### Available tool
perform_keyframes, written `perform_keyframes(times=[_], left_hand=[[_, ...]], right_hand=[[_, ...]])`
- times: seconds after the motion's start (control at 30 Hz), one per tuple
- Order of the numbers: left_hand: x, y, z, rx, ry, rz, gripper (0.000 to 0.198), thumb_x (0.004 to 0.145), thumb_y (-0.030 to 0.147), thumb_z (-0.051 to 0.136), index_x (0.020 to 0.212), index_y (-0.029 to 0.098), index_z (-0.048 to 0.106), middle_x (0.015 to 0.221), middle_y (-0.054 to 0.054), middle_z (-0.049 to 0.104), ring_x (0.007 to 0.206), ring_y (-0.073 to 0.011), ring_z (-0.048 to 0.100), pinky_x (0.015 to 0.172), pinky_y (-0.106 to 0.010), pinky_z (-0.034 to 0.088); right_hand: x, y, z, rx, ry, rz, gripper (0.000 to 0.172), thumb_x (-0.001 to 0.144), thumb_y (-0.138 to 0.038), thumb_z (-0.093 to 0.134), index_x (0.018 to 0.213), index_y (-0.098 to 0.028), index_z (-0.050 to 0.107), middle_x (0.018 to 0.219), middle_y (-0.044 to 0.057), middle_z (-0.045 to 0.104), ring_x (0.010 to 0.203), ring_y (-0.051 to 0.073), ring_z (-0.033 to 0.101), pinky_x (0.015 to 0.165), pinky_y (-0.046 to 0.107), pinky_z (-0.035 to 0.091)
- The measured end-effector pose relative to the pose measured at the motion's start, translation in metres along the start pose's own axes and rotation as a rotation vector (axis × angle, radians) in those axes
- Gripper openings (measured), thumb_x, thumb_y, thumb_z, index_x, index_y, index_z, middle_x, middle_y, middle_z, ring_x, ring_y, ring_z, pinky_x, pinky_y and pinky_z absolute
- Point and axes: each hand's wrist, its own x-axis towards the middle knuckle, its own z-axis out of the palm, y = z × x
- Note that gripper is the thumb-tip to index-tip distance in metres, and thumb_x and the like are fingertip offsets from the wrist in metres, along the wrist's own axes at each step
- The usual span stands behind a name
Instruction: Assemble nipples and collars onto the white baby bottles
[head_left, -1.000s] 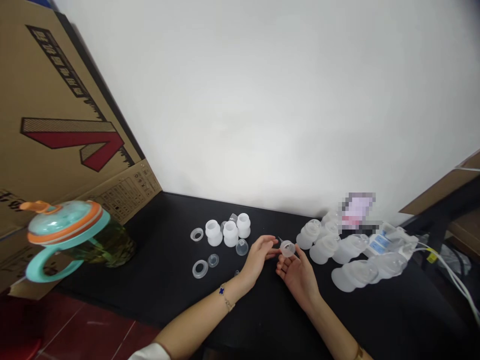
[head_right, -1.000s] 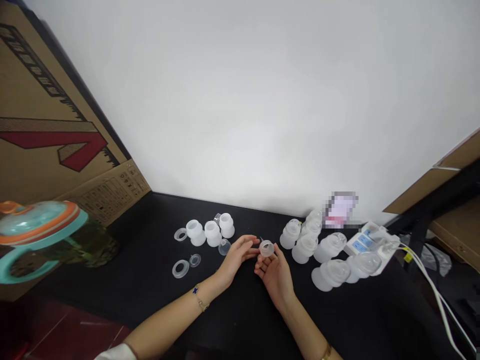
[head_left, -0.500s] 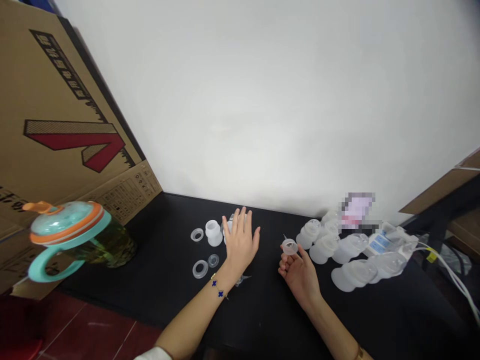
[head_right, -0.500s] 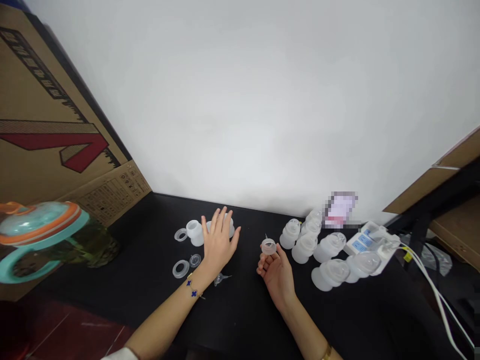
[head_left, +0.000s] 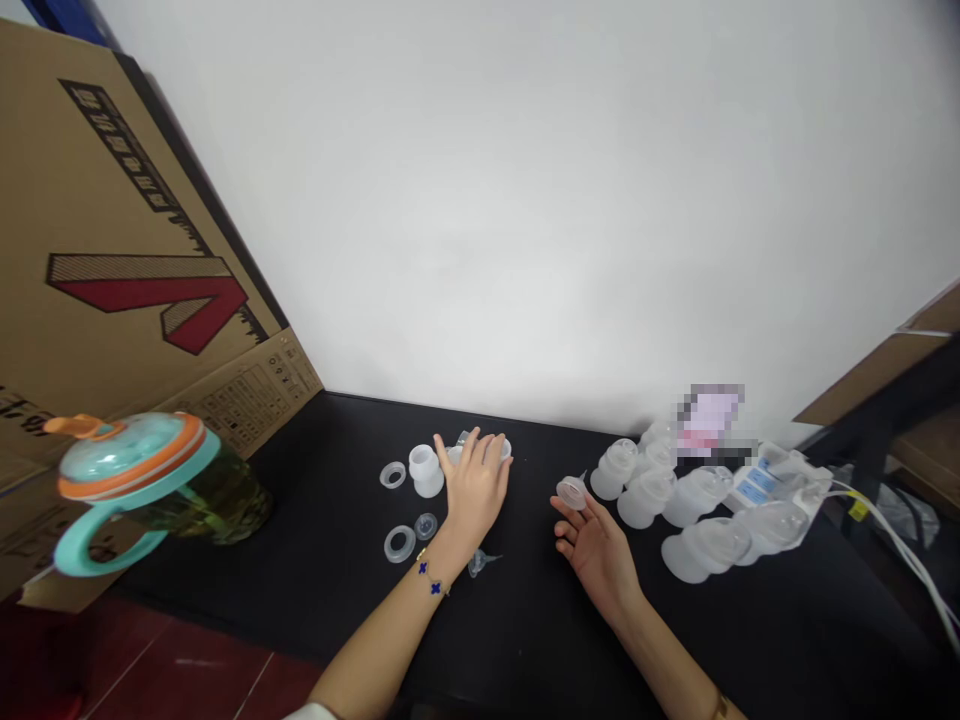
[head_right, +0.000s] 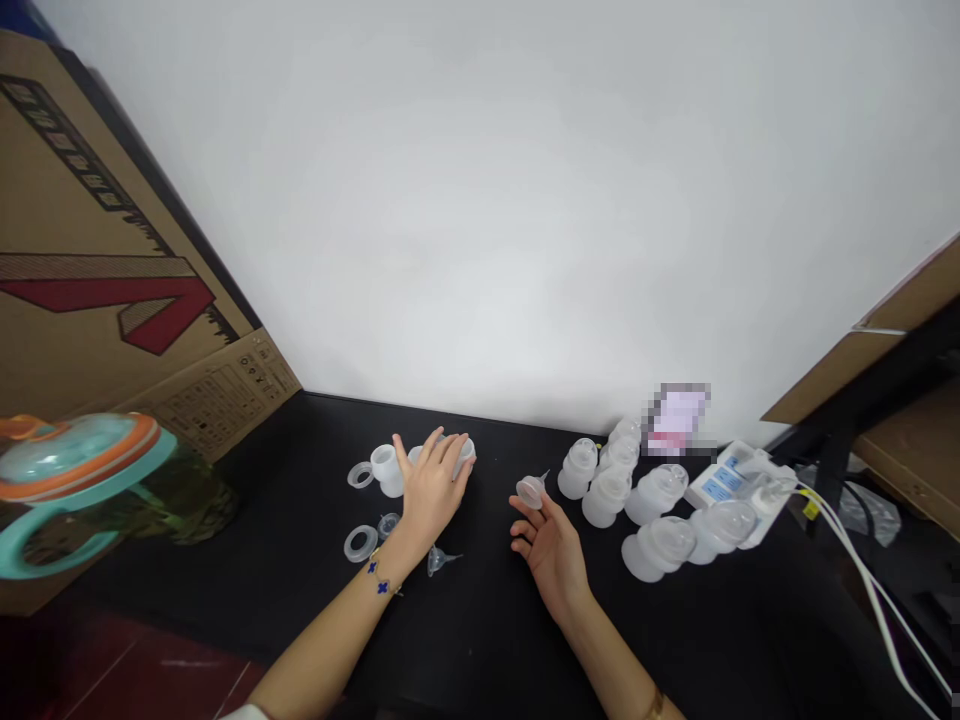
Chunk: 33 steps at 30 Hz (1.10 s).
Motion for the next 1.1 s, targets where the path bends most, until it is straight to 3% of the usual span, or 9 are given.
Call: perform_keyframes(times=[0.1, 0.17, 0.27, 0.33, 0.47, 0.6, 0.83, 0.97, 1.1], left_hand=[[-0.001, 0.005, -0.001, -0.118, 0.020, 0.050, 0.030, 0.095, 0.023, 0.057, 0.124, 0.026, 0.066, 0.113, -0.007, 0.074, 0.120, -0.0308, 0.061, 0.118, -0.068, 0.003], [-0.001, 0.009, -0.003, -0.269, 0.009, 0.046, 0.030, 0.094, 0.027, 0.059, 0.123, 0.025, 0.066, 0.115, -0.007, 0.072, 0.118, -0.0280, 0.063, 0.119, -0.061, 0.018], [0.001, 0.014, -0.007, -0.609, -0.049, -0.069, 0.030, 0.091, 0.032, 0.063, 0.121, 0.025, 0.067, 0.118, -0.009, 0.069, 0.113, -0.0252, 0.064, 0.106, -0.045, 0.045], [0.002, 0.014, -0.008, -0.859, -0.100, -0.197, 0.029, 0.089, 0.034, 0.066, 0.117, 0.024, 0.069, 0.118, -0.009, 0.067, 0.111, -0.0246, 0.063, 0.097, -0.039, 0.051], [0.005, 0.011, -0.002, -1.305, -0.197, -0.481, 0.039, 0.080, 0.034, 0.075, 0.117, 0.023, 0.067, 0.120, -0.009, 0.066, 0.112, -0.0251, 0.063, 0.091, -0.034, 0.052], [0.005, 0.007, 0.004, -1.498, -0.228, -0.630, 0.046, 0.077, 0.032, 0.078, 0.120, 0.023, 0.064, 0.119, -0.009, 0.067, 0.114, -0.0245, 0.062, 0.093, -0.032, 0.049], [0.003, 0.011, 0.006, -1.601, -0.252, -0.731, 0.045, 0.081, 0.039, 0.075, 0.121, 0.021, 0.063, 0.117, -0.009, 0.070, 0.110, -0.0244, 0.064, 0.090, -0.032, 0.049], [0.000, 0.017, 0.007, -1.556, -0.229, -0.742, 0.048, 0.082, 0.040, 0.074, 0.124, 0.020, 0.062, 0.121, -0.011, 0.069, 0.115, -0.0251, 0.063, 0.096, -0.034, 0.048], [-0.003, 0.024, 0.009, -1.548, -0.211, -0.754, 0.056, 0.080, 0.039, 0.076, 0.130, 0.022, 0.058, 0.131, -0.011, 0.065, 0.123, -0.0261, 0.059, 0.104, -0.037, 0.045]], right_hand=[[0.000, -0.001, 0.001, -0.003, 0.001, 0.002, 0.025, 0.086, -0.038, 0.069, 0.101, -0.018, 0.071, 0.099, 0.009, 0.077, 0.062, 0.015, 0.065, 0.051, 0.025, 0.055], [0.000, -0.001, 0.002, -0.008, 0.009, -0.002, 0.025, 0.085, -0.037, 0.070, 0.100, -0.018, 0.071, 0.099, 0.009, 0.076, 0.062, 0.014, 0.065, 0.051, 0.024, 0.056], [0.000, 0.000, 0.001, -0.011, 0.023, -0.003, 0.024, 0.083, -0.035, 0.072, 0.101, -0.018, 0.072, 0.099, 0.008, 0.076, 0.063, 0.014, 0.065, 0.051, 0.024, 0.056], [0.000, 0.001, -0.001, -0.012, 0.028, -0.007, 0.023, 0.082, -0.033, 0.073, 0.101, -0.019, 0.072, 0.100, 0.007, 0.076, 0.064, 0.014, 0.065, 0.052, 0.024, 0.056], [0.002, 0.003, -0.004, -0.010, 0.032, -0.028, 0.023, 0.079, -0.029, 0.077, 0.101, -0.022, 0.072, 0.096, 0.003, 0.075, 0.066, 0.014, 0.066, 0.052, 0.022, 0.056], [0.002, 0.003, -0.002, -0.017, 0.041, -0.014, 0.023, 0.080, -0.031, 0.077, 0.101, -0.021, 0.073, 0.095, 0.003, 0.075, 0.071, 0.016, 0.068, 0.054, 0.024, 0.058], [0.003, 0.005, 0.000, -0.018, -0.010, 0.056, 0.030, 0.083, -0.039, 0.074, 0.107, -0.019, 0.072, 0.113, 0.009, 0.075, 0.092, 0.022, 0.072, 0.074, 0.030, 0.061], [0.003, 0.010, -0.002, -0.003, -0.043, 0.065, 0.027, 0.082, -0.035, 0.077, 0.104, -0.021, 0.073, 0.110, 0.007, 0.076, 0.101, 0.024, 0.072, 0.089, 0.035, 0.059], [0.004, 0.012, -0.002, 0.004, -0.055, 0.066, 0.026, 0.081, -0.035, 0.078, 0.103, -0.022, 0.072, 0.110, 0.008, 0.076, 0.108, 0.025, 0.070, 0.095, 0.038, 0.057]])
